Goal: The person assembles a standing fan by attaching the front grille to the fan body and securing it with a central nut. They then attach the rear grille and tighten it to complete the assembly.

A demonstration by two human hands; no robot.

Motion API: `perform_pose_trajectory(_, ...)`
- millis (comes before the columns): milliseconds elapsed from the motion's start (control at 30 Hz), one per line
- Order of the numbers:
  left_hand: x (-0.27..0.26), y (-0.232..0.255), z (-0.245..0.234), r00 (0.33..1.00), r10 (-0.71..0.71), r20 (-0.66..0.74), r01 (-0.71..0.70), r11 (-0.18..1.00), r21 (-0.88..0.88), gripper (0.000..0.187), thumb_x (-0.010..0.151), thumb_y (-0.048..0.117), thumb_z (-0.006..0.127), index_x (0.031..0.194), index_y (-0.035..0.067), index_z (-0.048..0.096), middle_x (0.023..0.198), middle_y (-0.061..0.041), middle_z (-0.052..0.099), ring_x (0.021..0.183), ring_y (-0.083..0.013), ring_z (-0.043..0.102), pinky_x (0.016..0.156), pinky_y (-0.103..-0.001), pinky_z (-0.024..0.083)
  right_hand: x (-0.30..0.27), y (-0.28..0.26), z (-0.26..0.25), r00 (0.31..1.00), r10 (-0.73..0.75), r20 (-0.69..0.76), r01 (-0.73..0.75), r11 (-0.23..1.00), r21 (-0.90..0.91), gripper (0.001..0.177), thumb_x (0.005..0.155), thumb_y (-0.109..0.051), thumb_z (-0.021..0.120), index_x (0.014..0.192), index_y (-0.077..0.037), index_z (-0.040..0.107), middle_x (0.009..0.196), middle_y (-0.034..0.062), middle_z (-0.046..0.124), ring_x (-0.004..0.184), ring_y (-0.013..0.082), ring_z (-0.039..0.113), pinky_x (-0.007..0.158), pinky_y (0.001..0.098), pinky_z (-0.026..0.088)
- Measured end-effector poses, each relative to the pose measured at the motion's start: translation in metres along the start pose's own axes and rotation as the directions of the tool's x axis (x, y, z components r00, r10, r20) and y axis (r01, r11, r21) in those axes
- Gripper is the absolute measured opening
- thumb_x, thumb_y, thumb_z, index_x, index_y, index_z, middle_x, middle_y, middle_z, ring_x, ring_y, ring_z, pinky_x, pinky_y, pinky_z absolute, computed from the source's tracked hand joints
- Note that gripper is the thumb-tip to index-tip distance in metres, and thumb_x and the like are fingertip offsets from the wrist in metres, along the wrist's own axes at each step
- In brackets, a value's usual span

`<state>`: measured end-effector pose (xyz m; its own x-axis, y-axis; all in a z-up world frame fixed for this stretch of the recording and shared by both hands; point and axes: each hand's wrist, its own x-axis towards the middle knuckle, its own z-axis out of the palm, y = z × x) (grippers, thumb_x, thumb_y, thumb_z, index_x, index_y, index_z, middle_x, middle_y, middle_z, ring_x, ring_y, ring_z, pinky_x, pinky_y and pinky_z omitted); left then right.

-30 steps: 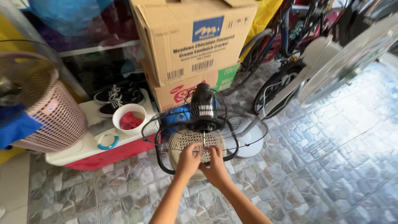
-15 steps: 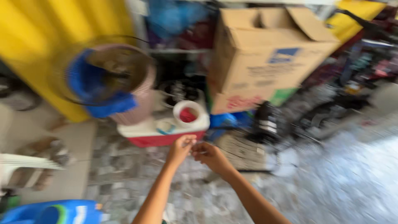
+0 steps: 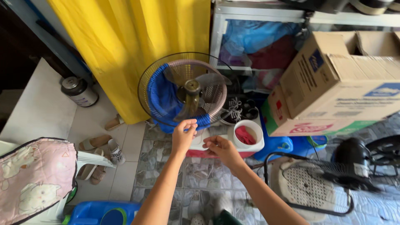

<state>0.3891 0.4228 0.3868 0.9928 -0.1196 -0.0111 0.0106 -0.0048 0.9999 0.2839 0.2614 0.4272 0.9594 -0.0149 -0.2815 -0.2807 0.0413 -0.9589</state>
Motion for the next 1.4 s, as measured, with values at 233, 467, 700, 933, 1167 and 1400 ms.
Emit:
perform_pose_trajectory(233,0.064,-0.017,-0.012,0.991,0.071,-0.115,-0.059,0.993,0.106,0.023,0.094,0.01,0.065,0.115,0.005,0.073,0.095,-0.007,0.079,0.077,-0.0136,0.073,0.065,-0.027,0.057,0.129,0.013,-0.011,0.995,0.006,-0.098,0.009,0.989,0.144,0.031,0.098,-0.014,0.058,0.126,0.0,0.059,0.107,0.0094,0.07,0.087,0.0233,0.074,0.078,0.0359,0.062)
perform_pose_trajectory(467,0.145,-0.052,-0.027,0.972,0.183,-0.148,-0.147,0.963,0.227,0.027,0.089,0.009,0.072,0.116,0.004,0.07,0.099,-0.012,0.078,0.09,-0.0173,0.075,0.077,-0.029,0.06,0.238,0.025,-0.005,0.947,0.303,-0.108,-0.305,0.952,0.0,0.028,0.098,-0.02,0.063,0.109,0.005,0.057,0.084,0.0156,0.066,0.059,0.0259,0.07,0.045,0.0399,0.059)
perform_pose_trajectory(700,0.175,-0.061,-0.033,0.982,0.057,-0.181,0.003,0.949,0.316,0.032,0.089,0.017,0.074,0.117,0.002,0.07,0.108,-0.014,0.077,0.095,-0.0218,0.075,0.083,-0.033,0.059,0.233,0.015,-0.001,0.985,0.164,-0.056,-0.163,0.987,0.007,0.014,0.096,-0.005,0.061,0.101,0.004,0.052,0.076,0.0153,0.068,0.057,0.0222,0.071,0.045,0.0357,0.06)
perform_pose_trajectory(933,0.185,-0.007,-0.016,0.991,-0.033,-0.129,0.041,0.997,0.058,0.056,0.094,0.036,0.071,0.132,-0.003,0.057,0.122,-0.017,0.072,0.109,-0.0246,0.071,0.093,-0.033,0.054,0.169,-0.023,0.01,0.968,-0.101,-0.229,0.091,0.994,-0.056,0.008,0.097,-0.002,0.059,0.1,0.004,0.054,0.074,0.0101,0.065,0.056,0.0167,0.069,0.045,0.0293,0.054)
perform_pose_trajectory(1167,0.134,0.071,0.01,0.978,-0.106,0.177,0.147,0.96,-0.237,0.043,0.1,0.035,0.067,0.123,-0.001,0.072,0.111,-0.012,0.071,0.096,-0.0154,0.062,0.081,-0.032,0.052,0.076,-0.041,0.036,0.848,-0.28,-0.449,0.244,0.96,-0.137,0.007,0.1,-0.004,0.057,0.105,0.0,0.055,0.075,0.0063,0.062,0.06,0.0112,0.064,0.051,0.0274,0.053)
perform_pose_trajectory(1400,0.044,0.103,0.056,0.88,0.071,0.47,0.155,0.892,-0.425,0.027,0.097,0.02,0.069,0.114,0.0,0.068,0.108,-0.006,0.075,0.088,-0.0092,0.07,0.07,-0.026,0.059,-0.037,-0.041,0.044,0.617,-0.397,-0.679,0.09,0.893,-0.441,0.018,0.096,-0.006,0.068,0.113,-0.003,0.062,0.083,0.0081,0.069,0.067,0.0147,0.066,0.057,0.03,0.053)
